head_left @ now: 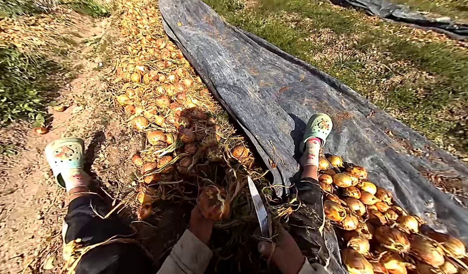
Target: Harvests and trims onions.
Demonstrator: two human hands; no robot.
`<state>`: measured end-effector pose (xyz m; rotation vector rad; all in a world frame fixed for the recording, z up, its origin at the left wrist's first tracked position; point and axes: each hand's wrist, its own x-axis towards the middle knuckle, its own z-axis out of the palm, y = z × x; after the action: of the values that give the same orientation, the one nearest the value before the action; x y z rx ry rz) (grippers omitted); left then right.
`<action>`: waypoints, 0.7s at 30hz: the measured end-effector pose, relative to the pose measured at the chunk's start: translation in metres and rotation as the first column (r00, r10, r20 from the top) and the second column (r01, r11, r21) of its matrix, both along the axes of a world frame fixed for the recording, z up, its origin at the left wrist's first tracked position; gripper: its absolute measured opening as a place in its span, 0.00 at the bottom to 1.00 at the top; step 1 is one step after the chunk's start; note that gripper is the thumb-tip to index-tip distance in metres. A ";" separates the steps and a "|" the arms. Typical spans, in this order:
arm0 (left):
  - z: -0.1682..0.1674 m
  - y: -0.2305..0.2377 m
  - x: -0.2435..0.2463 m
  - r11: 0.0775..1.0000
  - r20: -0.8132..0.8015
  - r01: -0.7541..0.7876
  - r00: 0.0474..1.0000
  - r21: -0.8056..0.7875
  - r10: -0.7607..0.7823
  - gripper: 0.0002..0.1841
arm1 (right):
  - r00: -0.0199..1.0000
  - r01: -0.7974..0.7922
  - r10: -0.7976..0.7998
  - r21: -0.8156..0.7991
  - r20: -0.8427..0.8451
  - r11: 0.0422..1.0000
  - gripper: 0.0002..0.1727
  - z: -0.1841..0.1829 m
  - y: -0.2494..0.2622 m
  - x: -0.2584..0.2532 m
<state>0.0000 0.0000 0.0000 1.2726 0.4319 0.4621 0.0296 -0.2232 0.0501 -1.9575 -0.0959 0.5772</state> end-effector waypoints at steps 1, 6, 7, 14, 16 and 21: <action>0.006 -0.005 -0.007 0.996 0.004 0.067 0.998 0.061 -0.067 0.18 | 0.999 -0.003 0.001 0.022 0.054 1.000 0.64 0.002 0.007 -0.001; 0.026 -0.026 -0.032 0.880 -0.150 0.360 0.932 0.309 -0.329 0.19 | 0.957 0.028 -0.061 0.121 0.284 0.992 0.53 0.010 0.017 -0.007; 0.027 -0.029 -0.036 0.854 -0.175 0.402 0.915 0.331 -0.363 0.20 | 0.959 0.033 -0.063 0.109 0.277 0.993 0.48 0.012 0.013 -0.009; 0.056 -0.014 -0.039 0.460 -0.518 0.814 0.581 0.355 -0.628 0.43 | 0.995 0.097 -0.087 0.279 -0.051 0.955 0.33 0.000 -0.017 -0.022; 0.061 -0.009 -0.035 0.337 -0.605 0.868 0.497 0.366 -0.622 0.44 | 0.985 0.135 -0.095 0.313 -0.142 0.940 0.28 -0.006 -0.018 -0.026; 0.061 -0.013 -0.047 0.133 -0.696 0.808 0.567 0.574 -0.441 0.36 | 0.952 0.174 -0.096 0.258 -0.290 0.950 0.25 -0.020 -0.018 -0.028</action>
<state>-0.0467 -0.0126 0.0610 2.4491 -0.1903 -0.4671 0.0011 -0.2407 0.0302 -1.5788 0.1260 0.6975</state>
